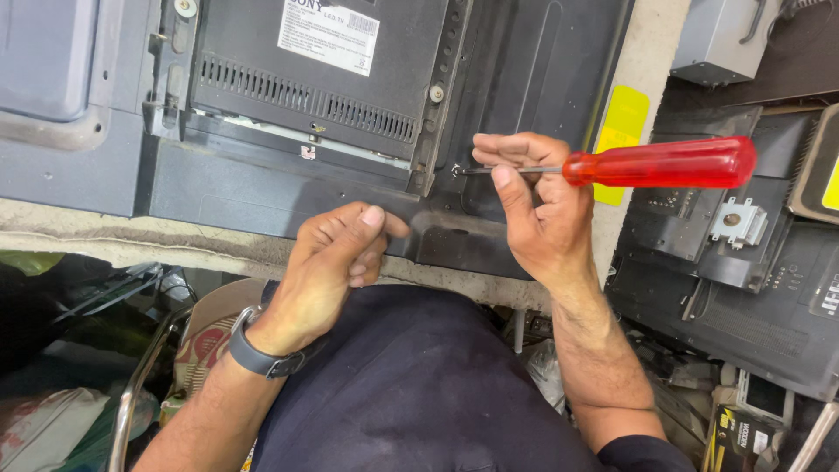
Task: The person uses a screwdriver to remove screws from the back cover of a Sony television, detaches the cover, and manipulates internal wires and connectors. They then reattach the cover and secure it with screws.
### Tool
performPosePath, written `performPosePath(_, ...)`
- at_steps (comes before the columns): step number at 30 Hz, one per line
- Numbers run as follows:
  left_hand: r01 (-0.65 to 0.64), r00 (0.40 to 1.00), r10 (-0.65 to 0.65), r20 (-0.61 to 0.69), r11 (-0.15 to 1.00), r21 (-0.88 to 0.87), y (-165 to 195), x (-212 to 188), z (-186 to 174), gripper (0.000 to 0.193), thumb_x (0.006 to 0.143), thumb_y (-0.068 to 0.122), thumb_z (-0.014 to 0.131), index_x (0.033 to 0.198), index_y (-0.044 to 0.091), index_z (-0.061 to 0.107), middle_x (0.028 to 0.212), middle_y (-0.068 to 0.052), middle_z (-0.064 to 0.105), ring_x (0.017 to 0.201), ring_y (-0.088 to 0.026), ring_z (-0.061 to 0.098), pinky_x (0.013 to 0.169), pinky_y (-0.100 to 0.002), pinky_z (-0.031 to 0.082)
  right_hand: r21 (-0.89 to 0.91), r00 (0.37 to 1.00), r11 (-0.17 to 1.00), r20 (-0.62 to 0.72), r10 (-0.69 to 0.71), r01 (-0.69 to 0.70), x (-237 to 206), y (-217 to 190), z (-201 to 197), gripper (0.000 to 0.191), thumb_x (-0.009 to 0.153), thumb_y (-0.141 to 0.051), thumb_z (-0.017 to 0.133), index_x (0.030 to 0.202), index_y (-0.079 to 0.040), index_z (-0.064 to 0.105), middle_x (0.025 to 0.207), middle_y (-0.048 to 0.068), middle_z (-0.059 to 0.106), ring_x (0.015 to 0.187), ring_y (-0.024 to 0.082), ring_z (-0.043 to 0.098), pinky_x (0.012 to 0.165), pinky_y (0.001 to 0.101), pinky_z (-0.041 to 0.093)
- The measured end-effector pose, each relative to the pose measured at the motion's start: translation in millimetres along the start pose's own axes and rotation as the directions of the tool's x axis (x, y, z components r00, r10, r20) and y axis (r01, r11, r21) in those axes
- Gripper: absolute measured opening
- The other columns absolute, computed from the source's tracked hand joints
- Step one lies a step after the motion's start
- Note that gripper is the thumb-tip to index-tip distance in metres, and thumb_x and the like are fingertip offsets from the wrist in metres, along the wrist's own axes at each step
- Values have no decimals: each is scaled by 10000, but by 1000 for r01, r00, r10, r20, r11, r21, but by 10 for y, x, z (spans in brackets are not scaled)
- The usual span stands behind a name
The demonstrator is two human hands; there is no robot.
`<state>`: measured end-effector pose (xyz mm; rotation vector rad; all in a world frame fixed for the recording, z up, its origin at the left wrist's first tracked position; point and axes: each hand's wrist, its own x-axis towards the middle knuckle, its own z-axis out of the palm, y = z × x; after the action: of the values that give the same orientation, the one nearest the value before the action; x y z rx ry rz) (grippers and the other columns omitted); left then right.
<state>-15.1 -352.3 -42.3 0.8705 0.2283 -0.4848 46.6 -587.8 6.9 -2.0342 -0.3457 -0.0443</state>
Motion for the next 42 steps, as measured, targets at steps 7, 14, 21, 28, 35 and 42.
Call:
performPosePath(7,10,1000,-5,14,946,-323,-49,-88,51,307,1001,71,423,1198,-79,605,874,-40,548,716,-94,461,618,-255,415,-225,989,969,-79,-125,105,127,-46,96,183,973,-114,842,1016,-15,693,933,86,768,835,162,759,769,291,635)
performPosePath(14,-77,997,71,-30,865,-495,-140,-96,-3,291,971,39,435,1201,-68,579,973,-98,610,794,-149,542,691,-302,482,14,997,997,-20,76,-76,93,-192,61,204,1026,-173,704,1121,-1,648,1034,51,728,960,124,721,879,245,582)
performPosePath(21,-142,990,132,-57,849,-510,-207,-112,-41,287,999,29,444,1231,-69,582,1058,-145,651,859,-183,616,768,-344,546,-81,991,989,-55,-126,121,125,-85,95,208,1002,-48,732,1119,43,586,1052,89,697,942,118,686,878,229,563)
performPosePath(28,-182,982,143,-120,880,-439,-206,-228,-17,240,1034,49,484,1238,-48,566,1118,-165,676,849,-163,654,769,-330,585,-340,998,940,-61,19,-39,111,-98,101,160,957,-59,795,1001,65,705,808,156,726,726,197,671,707,284,524)
performPosePath(35,-260,964,221,-147,894,-365,-310,-403,-123,319,1092,324,548,1160,15,591,1021,-190,713,687,-114,617,589,-253,530,-49,999,998,-5,-46,46,49,-7,136,104,1006,-78,690,1062,-5,644,953,52,745,860,80,727,821,208,592)
performPosePath(42,-203,970,119,-214,879,-431,-234,-484,-222,417,1092,404,520,1111,2,626,830,-11,568,672,-76,504,592,-231,452,-240,987,966,-94,-127,101,53,-110,206,189,991,5,752,1058,90,597,994,191,711,891,226,686,817,307,558)
